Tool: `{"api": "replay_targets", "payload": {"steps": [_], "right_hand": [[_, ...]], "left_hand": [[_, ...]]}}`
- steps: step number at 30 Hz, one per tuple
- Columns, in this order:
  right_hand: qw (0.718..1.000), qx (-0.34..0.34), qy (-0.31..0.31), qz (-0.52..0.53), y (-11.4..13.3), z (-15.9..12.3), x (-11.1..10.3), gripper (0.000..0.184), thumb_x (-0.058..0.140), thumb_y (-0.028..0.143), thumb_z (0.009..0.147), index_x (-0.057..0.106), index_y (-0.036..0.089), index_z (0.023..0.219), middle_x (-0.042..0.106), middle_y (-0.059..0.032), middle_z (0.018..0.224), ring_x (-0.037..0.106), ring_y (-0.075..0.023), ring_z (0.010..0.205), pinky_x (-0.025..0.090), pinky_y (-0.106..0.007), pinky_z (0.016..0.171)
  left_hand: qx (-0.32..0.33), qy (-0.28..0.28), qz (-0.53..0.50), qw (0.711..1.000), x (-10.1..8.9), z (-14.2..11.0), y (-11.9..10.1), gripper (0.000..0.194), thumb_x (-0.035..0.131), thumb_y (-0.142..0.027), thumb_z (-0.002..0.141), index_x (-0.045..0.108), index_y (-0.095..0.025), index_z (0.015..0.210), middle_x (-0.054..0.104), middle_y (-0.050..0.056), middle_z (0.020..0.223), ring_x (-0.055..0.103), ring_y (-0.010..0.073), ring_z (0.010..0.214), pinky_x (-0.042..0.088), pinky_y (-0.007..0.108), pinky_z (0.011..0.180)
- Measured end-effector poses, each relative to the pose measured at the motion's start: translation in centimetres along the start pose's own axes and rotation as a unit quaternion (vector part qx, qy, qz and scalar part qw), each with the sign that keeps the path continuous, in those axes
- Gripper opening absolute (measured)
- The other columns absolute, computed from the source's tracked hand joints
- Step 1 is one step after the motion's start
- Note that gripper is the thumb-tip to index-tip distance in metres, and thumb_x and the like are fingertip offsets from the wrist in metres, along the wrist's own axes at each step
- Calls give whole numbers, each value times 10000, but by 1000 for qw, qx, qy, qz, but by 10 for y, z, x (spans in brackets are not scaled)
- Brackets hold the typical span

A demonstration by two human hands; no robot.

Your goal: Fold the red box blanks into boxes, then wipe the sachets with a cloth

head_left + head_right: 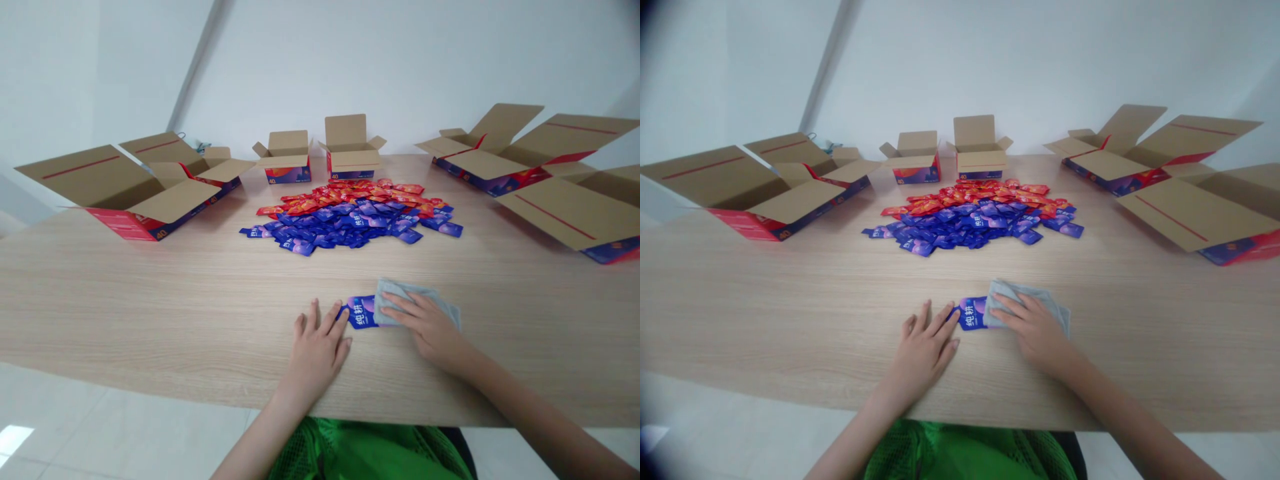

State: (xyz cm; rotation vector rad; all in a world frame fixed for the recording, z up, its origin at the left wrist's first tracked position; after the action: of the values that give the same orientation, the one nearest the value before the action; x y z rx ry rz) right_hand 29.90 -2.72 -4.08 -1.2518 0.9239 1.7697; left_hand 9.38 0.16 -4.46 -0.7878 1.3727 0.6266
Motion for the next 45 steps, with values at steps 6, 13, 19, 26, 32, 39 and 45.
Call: {"api": "replay_targets", "payload": {"steps": [6,13,19,26,32,39,45], "right_hand": [[1000,18,-3,7,-11,-5,-4,591,359,41,841,615,290,1312,504,7,1463,498,-238,1261,402,-467,1029],[1000,18,5,18,-17,-12,-4,621,366,31,827,612,339,1306,504,25,1461,495,-237,1285,417,-491,1039],[1000,2,21,7,-23,-12,-4,648,377,28,806,587,336,1336,488,34,1472,506,-233,1282,424,-475,1046],[999,-1,9,-50,-5,12,3,716,405,9,723,578,295,1357,536,-2,1435,530,-267,1230,420,-476,1009],[999,-9,35,-31,18,33,10,717,413,-11,729,576,293,1357,506,-17,1463,464,-289,1283,403,-482,993],[997,-57,47,-23,36,34,11,711,411,-7,755,572,352,1348,474,49,1486,468,-267,1249,392,-462,1002],[998,-3,34,-51,31,42,8,654,410,12,783,585,288,1349,514,-5,1456,476,-302,1207,408,-481,956]], "left_hand": [[-3,-2,2,1000,0,0,0,519,422,-355,988,367,-297,1501,361,9,1564,234,423,1432,321,623,1058],[-1,-2,-1,1000,1,-1,1,520,416,-355,989,364,-295,1503,344,-8,1572,229,427,1433,317,629,1062],[0,2,-4,1000,0,0,0,521,428,-343,984,373,-291,1499,352,1,1568,229,430,1434,319,636,1061],[-1,-9,-7,1000,1,0,0,523,439,-352,978,380,-302,1496,376,30,1556,241,422,1434,322,637,1059],[0,-7,-7,1000,1,-1,0,518,417,-352,987,376,-288,1499,360,7,1565,230,433,1431,313,638,1059],[2,-17,-13,1000,4,-1,1,513,408,-386,988,380,-309,1495,371,9,1559,230,423,1433,312,633,1060],[1,-13,-14,1000,2,-1,1,518,419,-368,983,380,-299,1495,366,4,1562,230,426,1433,317,632,1059]]}}
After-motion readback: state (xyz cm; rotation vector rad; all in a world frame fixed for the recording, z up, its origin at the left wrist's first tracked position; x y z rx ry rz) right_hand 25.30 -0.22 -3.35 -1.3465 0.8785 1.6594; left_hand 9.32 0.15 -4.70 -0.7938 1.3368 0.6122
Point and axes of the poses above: each hand's wrist, its own z-axis towards the middle knuckle, its own x-axis out of the palm, y = z × x, the point moved 7 cm from there along z, towards the middle knuckle
